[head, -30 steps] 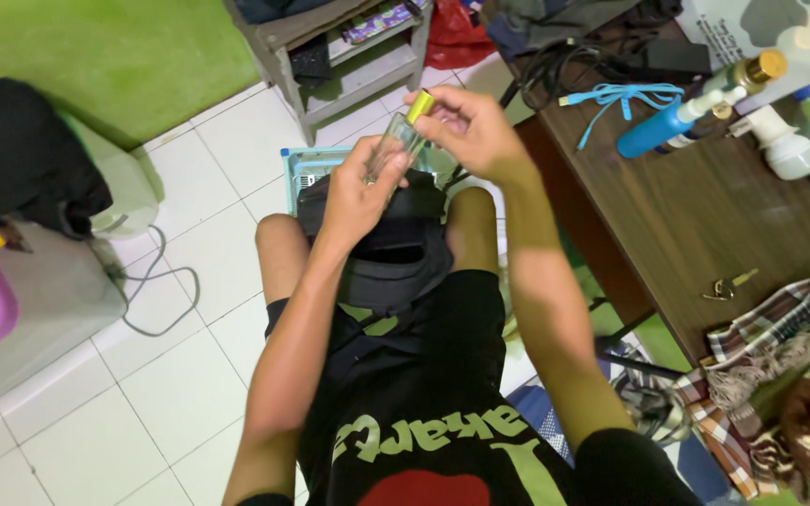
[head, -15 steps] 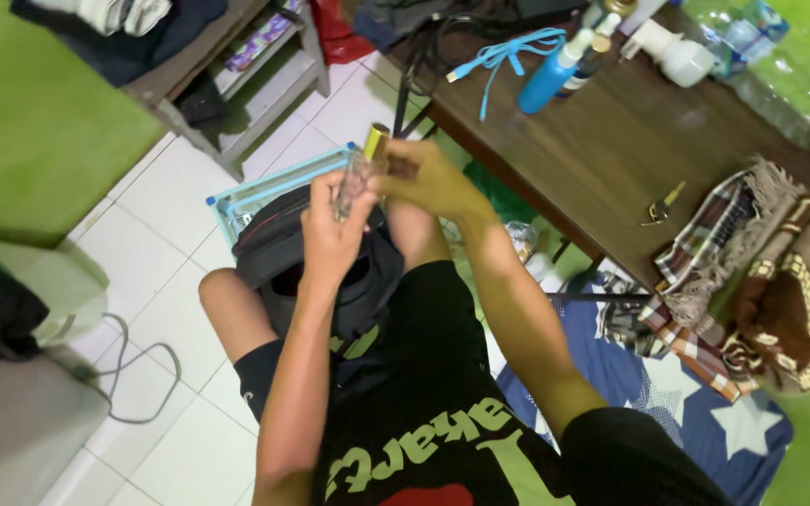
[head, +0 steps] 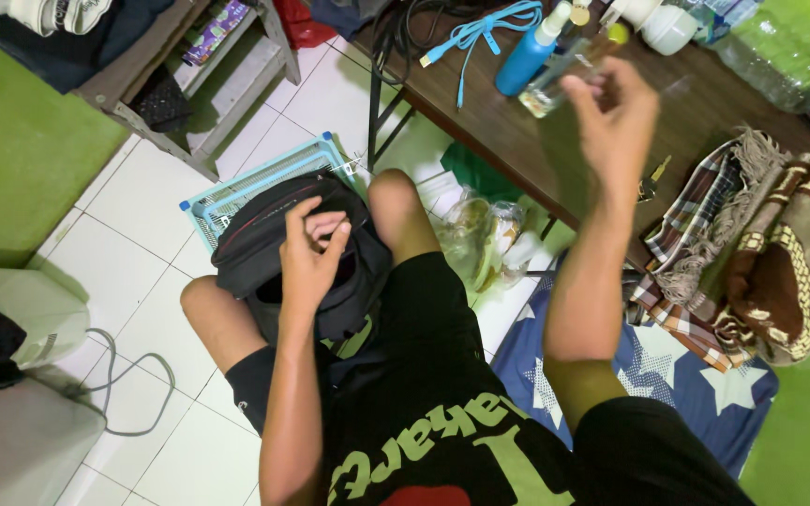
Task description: The person packs a black backpack with daily essentials, including a laptop, charger, highlighters, a small container, and a mouse. They wipe the laptop with a tissue before placing it in the bag and arrange items inside before closing the bag.
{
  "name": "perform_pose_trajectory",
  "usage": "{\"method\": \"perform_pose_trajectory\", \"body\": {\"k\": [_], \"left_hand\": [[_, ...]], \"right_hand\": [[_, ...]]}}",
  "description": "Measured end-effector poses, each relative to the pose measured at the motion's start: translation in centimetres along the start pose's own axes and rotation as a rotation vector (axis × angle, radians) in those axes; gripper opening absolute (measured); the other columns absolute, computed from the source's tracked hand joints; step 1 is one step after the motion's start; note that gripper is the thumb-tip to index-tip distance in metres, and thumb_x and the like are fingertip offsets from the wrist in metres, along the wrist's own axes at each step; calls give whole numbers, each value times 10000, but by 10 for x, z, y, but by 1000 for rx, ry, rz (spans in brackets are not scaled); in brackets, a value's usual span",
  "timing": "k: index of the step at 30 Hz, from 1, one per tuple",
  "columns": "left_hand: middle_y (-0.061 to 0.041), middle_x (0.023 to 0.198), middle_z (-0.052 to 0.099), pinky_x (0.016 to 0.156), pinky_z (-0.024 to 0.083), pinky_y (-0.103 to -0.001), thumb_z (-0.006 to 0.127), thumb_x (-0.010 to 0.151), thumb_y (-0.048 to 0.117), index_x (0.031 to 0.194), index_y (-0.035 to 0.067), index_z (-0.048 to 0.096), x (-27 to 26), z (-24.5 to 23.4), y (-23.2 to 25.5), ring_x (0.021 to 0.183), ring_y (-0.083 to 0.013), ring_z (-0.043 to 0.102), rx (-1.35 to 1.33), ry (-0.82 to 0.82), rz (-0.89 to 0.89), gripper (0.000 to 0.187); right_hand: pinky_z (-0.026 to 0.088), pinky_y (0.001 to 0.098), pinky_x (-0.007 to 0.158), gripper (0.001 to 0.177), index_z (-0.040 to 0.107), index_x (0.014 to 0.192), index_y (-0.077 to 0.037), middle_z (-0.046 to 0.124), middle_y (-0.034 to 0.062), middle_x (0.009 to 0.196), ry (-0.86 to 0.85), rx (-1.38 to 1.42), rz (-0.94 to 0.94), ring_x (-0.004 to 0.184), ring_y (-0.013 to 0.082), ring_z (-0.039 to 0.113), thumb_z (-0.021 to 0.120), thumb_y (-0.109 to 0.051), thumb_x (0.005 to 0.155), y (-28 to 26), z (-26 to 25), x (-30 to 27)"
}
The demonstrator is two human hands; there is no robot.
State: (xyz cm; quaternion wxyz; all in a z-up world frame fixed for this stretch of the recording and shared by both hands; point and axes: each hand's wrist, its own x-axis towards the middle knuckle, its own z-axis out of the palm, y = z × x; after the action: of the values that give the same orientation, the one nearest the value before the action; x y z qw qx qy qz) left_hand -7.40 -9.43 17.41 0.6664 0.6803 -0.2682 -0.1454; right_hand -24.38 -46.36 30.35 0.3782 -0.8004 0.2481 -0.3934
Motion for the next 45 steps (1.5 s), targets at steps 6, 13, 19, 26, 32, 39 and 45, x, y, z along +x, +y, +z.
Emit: {"method": "perform_pose_trajectory", "body": {"k": [6, 13, 19, 26, 32, 39, 45], "left_hand": [[-160, 1154, 732, 784, 577, -258, 735, 972, 55, 1420, -3, 438, -3, -6, -2, 1031, -165, 725, -23, 7, -18, 541], [-141, 1065, 772, 781, 579, -268, 752, 961, 102, 1243, -5, 601, -17, -38, -5, 956, -153, 746, 170, 8, -78, 337], [-130, 924, 777, 755, 575, -282, 757, 954, 171, 1039, -10, 717, -33, -73, -9, 848, -164, 745, 375, 19, -126, 204], [-108, 794, 772, 694, 603, -322, 673, 994, 289, 920, 5, 726, -42, -78, 4, 746, -224, 793, 437, -175, -263, 299], [-199, 974, 740, 782, 561, -476, 614, 988, 261, 1044, 54, 773, -43, -76, 2, 884, -412, 704, 709, -174, -81, 267], [-267, 1367, 613, 1042, 480, -494, 584, 1015, 129, 1321, -25, 634, -17, -86, -40, 1259, -449, 575, 756, -124, 33, 346], [-220, 1457, 574, 1131, 431, -495, 515, 1027, 82, 1445, 34, 520, 9, -84, -83, 1384, -417, 515, 671, -44, -39, 421]], "right_hand": [[517, 236, 787, 173, 719, 1137, 19, 701, 8, 954, 24, -152, -8, 853, 69, 619, 815, -50, 1011, 19, -13, 5], [538, 245, 820, 198, 705, 1138, 39, 723, 24, 965, -22, -132, -28, 874, 78, 640, 818, -62, 1010, 40, 3, 16], [534, 240, 817, 194, 714, 1152, 30, 723, 18, 971, -41, -127, -12, 872, 71, 634, 817, -59, 1013, 50, 9, 18], [513, 244, 791, 212, 724, 1158, 5, 701, 1, 974, -51, -134, 30, 862, 72, 589, 855, -65, 1007, 60, 11, 21], [486, 236, 739, 395, 648, 1174, -15, 666, 46, 1041, 274, -132, -149, 906, 101, 606, 936, -72, 909, 28, 19, -22], [462, 311, 622, 186, 814, 1082, -99, 765, 54, 915, -736, -12, 48, 712, 158, 613, 822, -176, 912, -2, 160, -122], [549, 425, 900, 297, 705, 1201, -12, 751, 176, 1104, -1442, 77, -273, 1026, 333, 716, 622, -178, 970, 91, 359, -175]]}}
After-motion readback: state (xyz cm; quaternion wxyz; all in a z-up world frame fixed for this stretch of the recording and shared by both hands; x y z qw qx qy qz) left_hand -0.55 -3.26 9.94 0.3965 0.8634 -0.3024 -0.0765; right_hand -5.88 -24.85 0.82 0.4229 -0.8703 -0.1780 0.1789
